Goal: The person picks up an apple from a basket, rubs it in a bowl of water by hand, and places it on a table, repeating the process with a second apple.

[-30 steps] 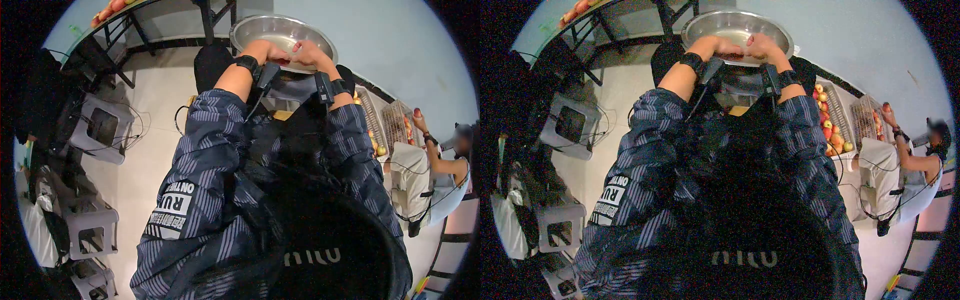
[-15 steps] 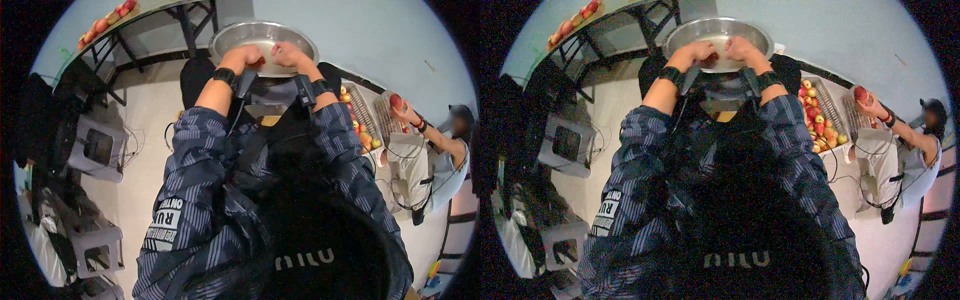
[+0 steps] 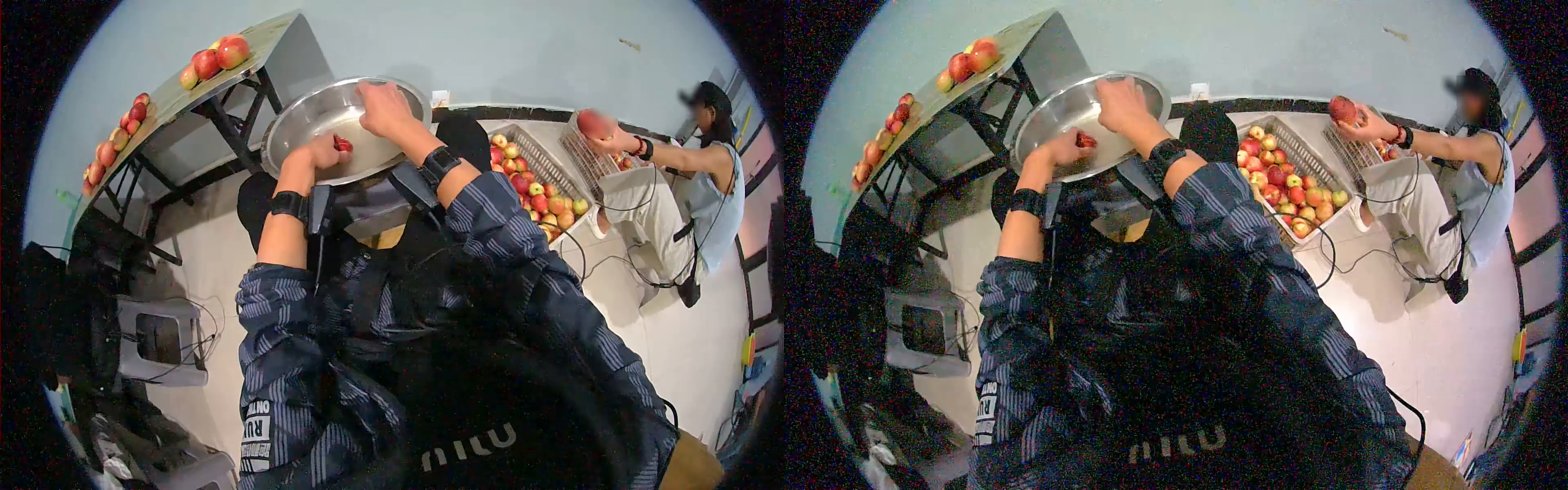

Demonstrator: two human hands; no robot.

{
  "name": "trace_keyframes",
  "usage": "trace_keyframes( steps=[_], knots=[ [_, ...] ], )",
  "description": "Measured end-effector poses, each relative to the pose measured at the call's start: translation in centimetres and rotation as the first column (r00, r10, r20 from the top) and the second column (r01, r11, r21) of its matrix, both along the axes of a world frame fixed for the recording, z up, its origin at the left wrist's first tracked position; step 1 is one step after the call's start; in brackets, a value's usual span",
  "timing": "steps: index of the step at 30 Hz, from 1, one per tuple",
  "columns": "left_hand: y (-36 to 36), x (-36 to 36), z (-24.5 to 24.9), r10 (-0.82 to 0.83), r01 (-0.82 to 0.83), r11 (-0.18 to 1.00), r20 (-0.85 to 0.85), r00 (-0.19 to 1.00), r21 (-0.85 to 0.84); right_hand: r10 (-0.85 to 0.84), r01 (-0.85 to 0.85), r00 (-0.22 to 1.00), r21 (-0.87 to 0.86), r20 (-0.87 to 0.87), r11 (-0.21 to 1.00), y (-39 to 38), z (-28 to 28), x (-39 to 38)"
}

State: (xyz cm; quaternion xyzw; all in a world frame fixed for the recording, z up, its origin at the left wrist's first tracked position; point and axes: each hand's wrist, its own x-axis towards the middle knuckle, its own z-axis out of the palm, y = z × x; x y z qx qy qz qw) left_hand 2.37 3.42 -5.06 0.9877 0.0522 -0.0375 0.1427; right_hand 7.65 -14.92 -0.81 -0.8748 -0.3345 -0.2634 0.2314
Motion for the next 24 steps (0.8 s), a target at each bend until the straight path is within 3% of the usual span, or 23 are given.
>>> trace_keyframes(
  steps=[1,2,4,7,10,13,16,19,21,22,23,24],
  knots=[
    [-0.4,-0.4,0.7,0.012,-0.013,1.000,-0.036,0.999,-0.028,-0.055,0.055,0.995,0.003,0.078,0.998,0.0,0.1,0.1],
    [1.7,1.7,-1.4,-0.011,0.009,1.000,-0.060,0.998,-0.023,0.021,-0.020,0.999,-0.028,0.025,0.999,-0.3,0.2,0.4],
    [1.1,1.4,-0.4,-0.023,0.022,1.000,-0.064,0.998,-0.017,0.165,-0.172,0.982,-0.076,-0.088,0.982,-1.7,1.3,1.0],
    [1.4,1.4,-0.9,-0.053,0.047,0.991,-0.041,0.998,-0.129,0.154,-0.169,0.950,-0.034,-0.271,0.985,-3.9,2.4,1.6],
    [0.8,0.6,0.4,-0.089,0.079,0.975,-0.041,0.995,-0.207,0.005,-0.104,0.950,-0.302,-0.311,0.948,-4.9,2.5,1.9],
    [0.1,-0.1,1.1,-0.111,0.093,0.971,-0.071,0.991,-0.220,-0.084,0.115,0.992,-0.418,0.093,0.901,-5.4,1.1,-0.2],
    [1.8,0.9,-0.7,-0.115,0.106,0.966,-0.027,0.993,-0.237,-0.111,0.136,0.979,-0.141,0.171,0.981,-6.1,0.9,-0.3],
    [1.8,1.2,-1.6,-0.047,0.038,0.965,-0.028,0.998,-0.261,0.000,0.003,1.000,0.242,-0.011,0.970,-10.5,0.5,2.7],
    [4.1,3.5,-4.0,-0.079,0.048,0.938,-0.075,0.994,-0.343,-0.005,0.152,0.958,0.492,-0.287,0.857,-15.3,-1.5,5.5],
    [3.6,2.8,-3.2,-0.081,0.058,0.943,-0.058,0.995,-0.329,-0.101,0.349,0.904,0.582,-0.415,0.735,-17.6,-2.9,7.7],
    [2.5,1.6,-1.8,-0.084,0.068,0.947,-0.038,0.996,-0.314,0.273,0.440,0.801,0.833,-0.533,0.337,-20.5,-4.0,9.0],
    [1.9,1.0,-1.1,-0.087,0.077,0.951,-0.019,0.996,-0.299,0.322,0.417,0.842,0.901,-0.433,0.122,-23.5,-5.8,10.4]
  ],
)
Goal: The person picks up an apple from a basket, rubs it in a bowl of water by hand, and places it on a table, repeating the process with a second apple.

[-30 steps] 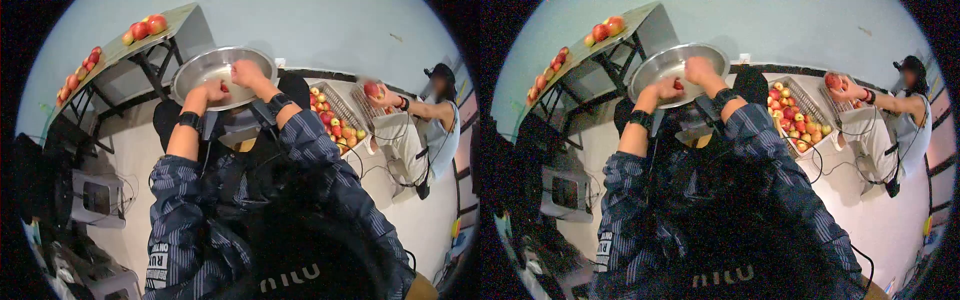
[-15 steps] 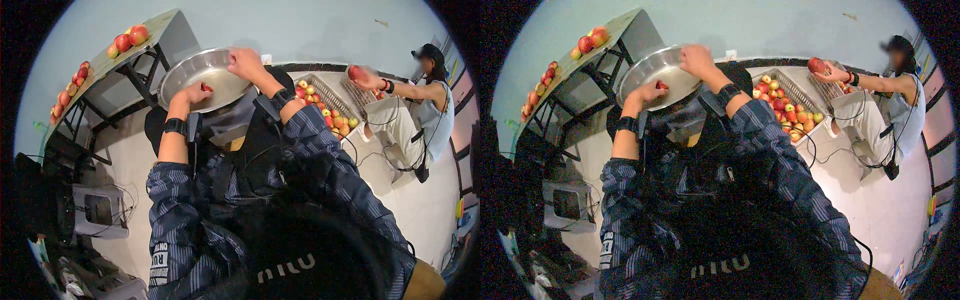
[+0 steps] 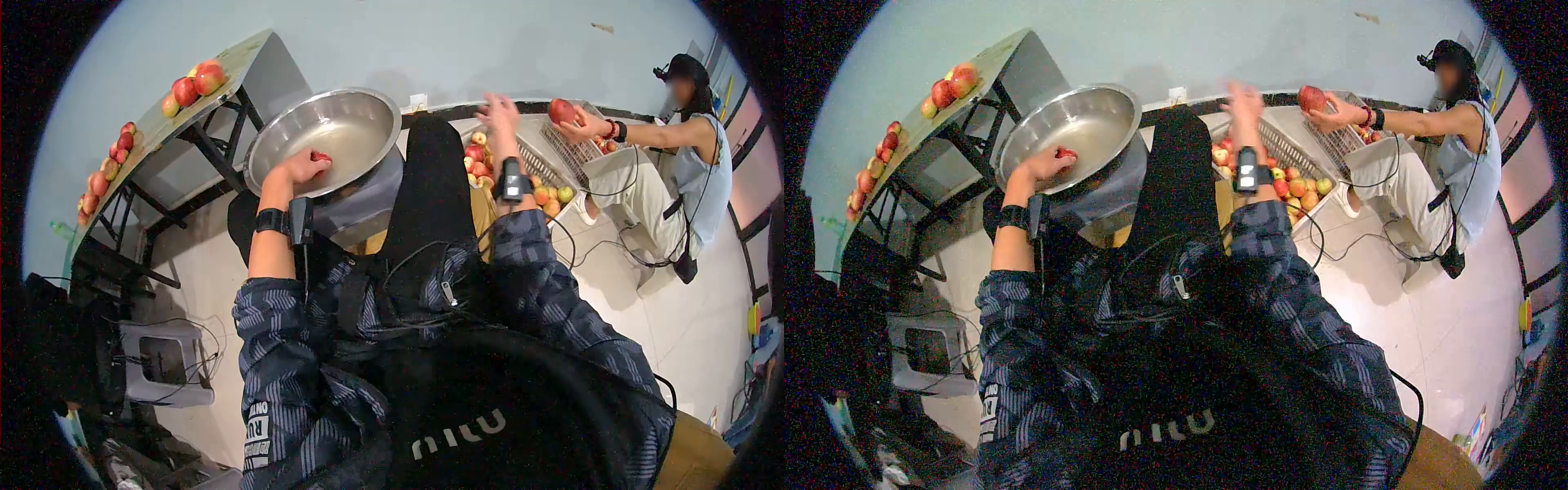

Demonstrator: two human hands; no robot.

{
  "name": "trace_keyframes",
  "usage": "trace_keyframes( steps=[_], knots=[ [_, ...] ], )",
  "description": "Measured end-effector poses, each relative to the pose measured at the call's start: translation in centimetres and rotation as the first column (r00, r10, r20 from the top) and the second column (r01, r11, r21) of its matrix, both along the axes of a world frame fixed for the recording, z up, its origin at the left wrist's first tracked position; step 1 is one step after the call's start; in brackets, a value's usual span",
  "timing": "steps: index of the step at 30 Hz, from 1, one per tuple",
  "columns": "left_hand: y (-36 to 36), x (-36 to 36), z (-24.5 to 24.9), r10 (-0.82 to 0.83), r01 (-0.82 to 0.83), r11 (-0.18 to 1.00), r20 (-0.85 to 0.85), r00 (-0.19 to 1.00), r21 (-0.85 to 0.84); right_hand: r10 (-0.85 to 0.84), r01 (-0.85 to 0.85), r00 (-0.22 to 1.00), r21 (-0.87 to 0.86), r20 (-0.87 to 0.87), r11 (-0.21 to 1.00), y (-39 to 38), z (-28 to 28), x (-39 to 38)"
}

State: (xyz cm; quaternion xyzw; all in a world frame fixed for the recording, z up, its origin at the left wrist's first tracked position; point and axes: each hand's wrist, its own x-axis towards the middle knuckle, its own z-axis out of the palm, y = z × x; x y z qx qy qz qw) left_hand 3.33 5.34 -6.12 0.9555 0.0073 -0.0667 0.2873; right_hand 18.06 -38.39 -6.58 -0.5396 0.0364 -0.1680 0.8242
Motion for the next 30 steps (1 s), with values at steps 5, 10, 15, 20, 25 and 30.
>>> trace_keyframes(
  steps=[5,10,15,20,25,30],
  knots=[
    [1.5,1.8,-2.1,-0.003,0.004,1.000,0.036,0.999,-0.024,-0.562,0.557,0.826,0.100,0.032,0.825,-9.3,-5.9,4.5],
    [-0.6,-0.5,0.5,0.020,-0.022,0.996,-0.024,0.999,-0.082,-0.438,0.358,0.897,0.486,0.059,0.797,-7.7,-0.7,-2.8],
    [-1.5,-1.6,1.9,0.026,-0.025,0.999,-0.017,1.000,0.033,-0.274,0.098,0.929,0.550,0.248,0.830,-9.2,-2.8,-3.6],
    [0.3,0.4,-0.1,0.007,-0.004,0.998,-0.038,0.999,0.055,-0.260,0.102,0.934,0.515,0.246,0.851,-9.2,-3.6,-4.0],
    [0.3,0.1,-0.2,-0.002,-0.003,0.995,0.054,0.999,0.097,-0.079,-0.036,0.947,0.346,0.311,0.938,-8.1,-4.4,-3.3],
    [-1.7,-1.7,2.1,0.037,-0.057,0.981,0.109,0.993,0.188,0.194,-0.283,0.901,0.187,0.387,0.941,-4.7,-2.6,-3.7]
  ],
)
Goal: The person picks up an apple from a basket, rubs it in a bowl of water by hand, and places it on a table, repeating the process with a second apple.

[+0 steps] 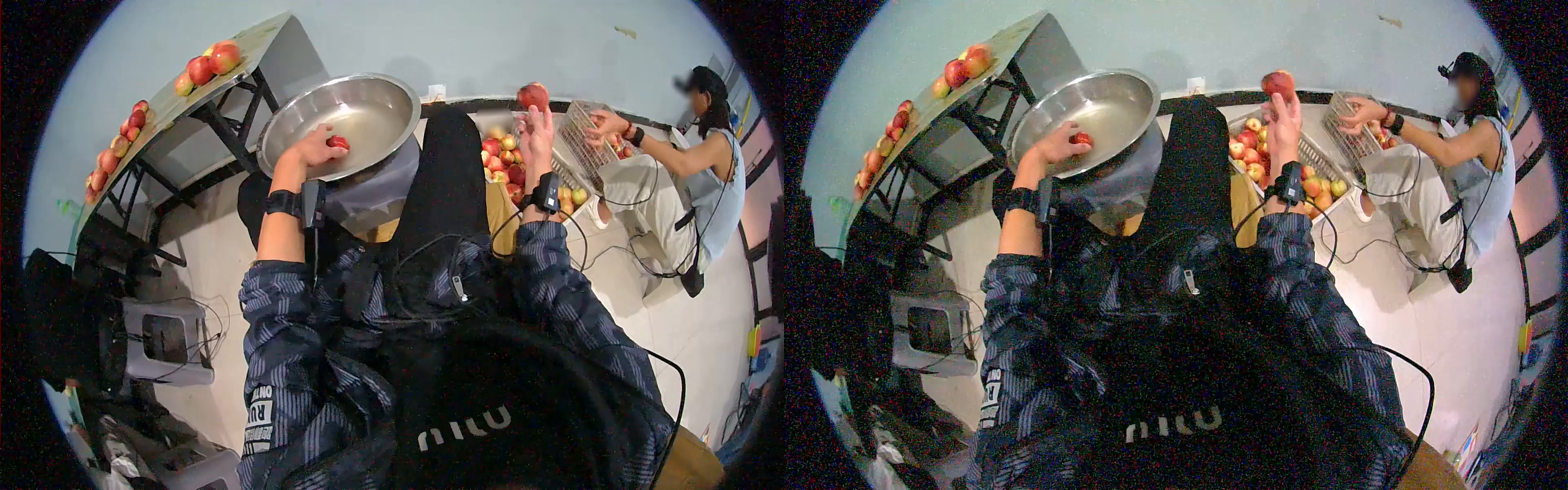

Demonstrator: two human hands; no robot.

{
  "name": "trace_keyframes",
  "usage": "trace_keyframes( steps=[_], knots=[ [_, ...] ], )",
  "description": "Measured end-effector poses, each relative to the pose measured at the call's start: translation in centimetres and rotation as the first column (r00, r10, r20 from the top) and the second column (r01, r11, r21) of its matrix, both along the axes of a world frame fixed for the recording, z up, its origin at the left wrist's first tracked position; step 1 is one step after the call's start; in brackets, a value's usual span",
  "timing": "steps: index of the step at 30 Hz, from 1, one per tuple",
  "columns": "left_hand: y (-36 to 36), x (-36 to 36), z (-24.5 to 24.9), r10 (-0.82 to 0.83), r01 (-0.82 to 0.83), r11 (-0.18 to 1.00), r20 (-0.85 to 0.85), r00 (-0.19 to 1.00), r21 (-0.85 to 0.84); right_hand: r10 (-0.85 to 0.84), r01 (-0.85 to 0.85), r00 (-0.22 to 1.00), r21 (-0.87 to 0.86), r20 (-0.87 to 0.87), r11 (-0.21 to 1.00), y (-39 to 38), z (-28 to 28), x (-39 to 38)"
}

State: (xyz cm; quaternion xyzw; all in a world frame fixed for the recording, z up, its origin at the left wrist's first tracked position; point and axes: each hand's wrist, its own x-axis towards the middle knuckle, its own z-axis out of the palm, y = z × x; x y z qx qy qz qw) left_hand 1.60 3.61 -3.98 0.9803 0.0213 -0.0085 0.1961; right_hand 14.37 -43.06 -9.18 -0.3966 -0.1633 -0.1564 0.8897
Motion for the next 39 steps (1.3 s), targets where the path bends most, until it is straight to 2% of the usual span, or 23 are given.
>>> trace_keyframes(
  steps=[4,7,9,11,13,15,16,18,21,22,25,26,29,30,31,32,33,35,36,37,39],
  knots=[
    [1.2,1.4,-0.4,-0.057,0.050,0.998,-0.174,0.983,-0.048,0.391,-0.391,0.920,-0.031,-0.002,0.920,2.5,0.7,1.1],
    [1.2,1.2,-0.3,-0.023,0.026,1.000,-0.184,0.983,0.014,0.728,-0.727,0.685,-0.044,0.032,0.685,4.6,3.3,-0.3],
    [0.6,0.9,-0.1,0.026,-0.014,0.996,-0.141,0.990,0.089,0.778,-0.775,0.627,-0.077,0.024,0.627,6.8,4.9,-0.7],
    [-0.4,-0.2,0.4,0.084,-0.082,0.990,-0.012,0.996,0.116,0.810,-0.802,0.586,-0.126,0.024,0.584,9.0,5.9,-0.2],
    [-1.3,-0.9,1.4,0.120,-0.130,0.987,0.114,0.986,0.091,0.842,-0.840,0.538,-0.061,0.038,0.539,12.3,7.5,-1.2],
    [-1.4,-1.0,2.7,0.129,-0.142,0.989,0.226,0.966,0.041,0.823,-0.826,0.564,-0.073,-0.068,0.559,16.0,10.0,-3.2],
    [-1.4,-0.8,2.9,0.098,-0.066,0.992,0.330,0.939,-0.106,0.766,-0.779,0.627,-0.128,-0.141,0.614,18.3,10.7,-3.5],
    [-1.8,-0.5,2.9,0.079,0.140,0.923,0.532,0.843,-0.359,0.734,-0.788,0.615,-0.205,-0.287,0.580,22.1,11.8,-4.3],
    [-2.7,-1.8,4.5,0.201,0.203,0.742,0.502,0.841,-0.639,0.675,-0.819,0.567,-0.239,-0.472,0.521,26.8,11.4,-5.2],
    [-2.4,-1.4,4.3,0.220,0.251,0.688,0.526,0.822,-0.681,0.650,-0.825,0.553,-0.236,-0.521,0.513,28.2,11.2,-5.6],
    [-1.6,-0.8,4.5,0.352,0.165,0.692,0.529,0.772,-0.703,0.700,-0.821,0.557,-0.170,-0.446,0.544,30.6,10.0,-7.5],
    [-1.3,-0.9,4.4,0.367,0.194,0.678,0.556,0.746,-0.709,0.742,-0.844,0.528,-0.157,-0.413,0.513,30.8,9.9,-7.7],
    [-1.2,-1.0,4.5,0.421,0.250,0.626,0.590,0.689,-0.739,0.668,-0.817,0.574,-0.278,-0.474,0.505,30.0,11.2,-9.6],
    [-1.1,-1.4,5.1,0.457,0.189,0.692,0.626,0.631,-0.697,0.657,-0.818,0.575,-0.363,-0.487,0.447,30.0,10.2,-7.8],
    [-0.1,-0.7,5.1,0.464,0.086,0.783,0.670,0.580,-0.616,0.615,-0.789,0.613,-0.424,-0.496,0.445,29.5,10.0,-7.1],
    [0.8,-0.8,6.2,0.432,0.092,0.820,0.716,0.548,-0.565,0.525,-0.767,0.640,-0.434,-0.560,0.472,28.9,12.1,-9.0],
    [1.7,-1.7,6.2,0.409,0.087,0.846,0.746,0.526,-0.526,0.531,-0.738,0.663,-0.579,-0.528,0.347,27.9,13.0,-8.6],
    [1.8,-5.4,9.0,0.354,0.133,0.860,0.765,0.538,-0.492,0.526,-0.601,0.741,-0.761,-0.416,0.245,27.7,13.0,-7.2],
    [2.9,-6.4,9.1,0.290,-0.012,0.947,0.840,0.459,-0.320,0.519,-0.527,0.764,-0.835,-0.383,0.160,27.6,12.2,-6.4],
    [4.6,-7.0,10.1,0.174,-0.163,0.979,0.912,0.370,-0.121,0.525,-0.421,0.790,-0.903,-0.316,0.089,28.1,12.1,-5.0],
    [7.1,-9.3,12.9,0.217,-0.210,0.966,0.917,0.334,-0.151,0.575,-0.361,0.761,-0.933,-0.301,-0.011,29.1,10.5,-3.4]
  ],
)
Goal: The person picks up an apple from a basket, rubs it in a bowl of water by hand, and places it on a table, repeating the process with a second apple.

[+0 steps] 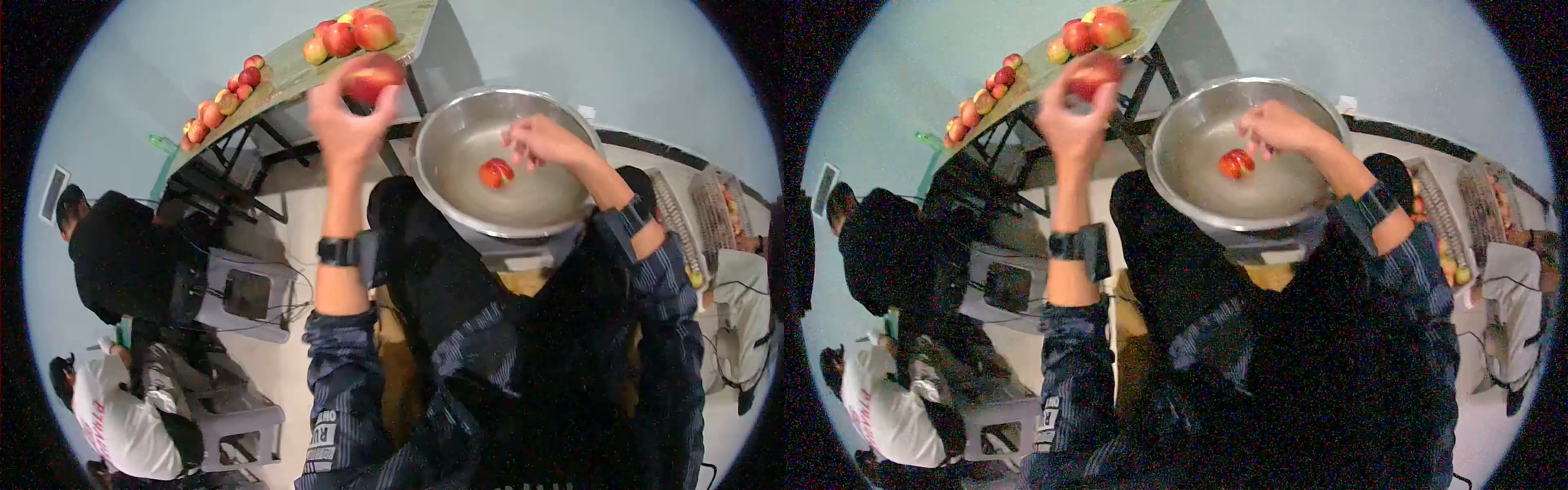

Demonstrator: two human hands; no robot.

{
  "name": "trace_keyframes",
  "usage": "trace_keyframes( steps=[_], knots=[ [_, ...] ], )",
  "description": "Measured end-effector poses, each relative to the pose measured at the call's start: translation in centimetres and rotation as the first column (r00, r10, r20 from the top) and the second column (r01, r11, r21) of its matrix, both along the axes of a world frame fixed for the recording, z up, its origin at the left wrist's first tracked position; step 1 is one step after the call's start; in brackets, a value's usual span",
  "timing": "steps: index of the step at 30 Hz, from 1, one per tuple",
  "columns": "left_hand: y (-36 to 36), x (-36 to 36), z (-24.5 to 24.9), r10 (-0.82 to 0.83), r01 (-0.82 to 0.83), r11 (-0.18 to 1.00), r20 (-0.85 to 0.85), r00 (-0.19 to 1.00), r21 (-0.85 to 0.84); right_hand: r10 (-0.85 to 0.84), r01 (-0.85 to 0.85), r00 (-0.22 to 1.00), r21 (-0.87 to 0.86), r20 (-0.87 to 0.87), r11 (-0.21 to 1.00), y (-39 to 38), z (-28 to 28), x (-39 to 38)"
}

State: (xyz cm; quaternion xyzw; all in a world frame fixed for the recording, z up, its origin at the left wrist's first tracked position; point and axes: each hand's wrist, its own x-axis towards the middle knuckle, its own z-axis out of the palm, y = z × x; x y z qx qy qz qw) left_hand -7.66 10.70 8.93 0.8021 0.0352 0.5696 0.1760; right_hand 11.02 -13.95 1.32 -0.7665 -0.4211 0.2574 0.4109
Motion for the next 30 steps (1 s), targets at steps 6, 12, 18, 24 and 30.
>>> trace_keyframes(
  steps=[6,12,18,24,30],
  knots=[
    [14.2,-1.9,7.3,0.382,-0.395,0.917,-0.167,0.909,-0.051,0.298,-0.187,0.903,-0.342,0.308,0.921,0.6,1.9,-2.7],
    [29.2,-1.1,7.5,0.547,-0.518,0.833,-0.426,0.721,0.195,0.422,-0.322,0.863,-0.342,0.278,0.883,-0.4,2.2,-1.1],
    [31.1,2.1,9.2,0.789,-0.654,0.595,-0.496,0.364,0.466,0.428,-0.325,0.866,-0.358,0.260,0.875,-0.2,0.6,-0.3],
    [36.4,3.9,8.9,0.922,-0.792,0.346,-0.341,0.185,0.503,0.546,-0.469,0.832,-0.397,0.101,0.789,0.2,0.0,0.3],
    [36.2,3.0,7.7,0.891,-0.718,0.450,-0.324,0.319,0.531,0.517,-0.443,0.851,-0.400,0.094,0.802,0.5,0.4,0.1]
  ],
)
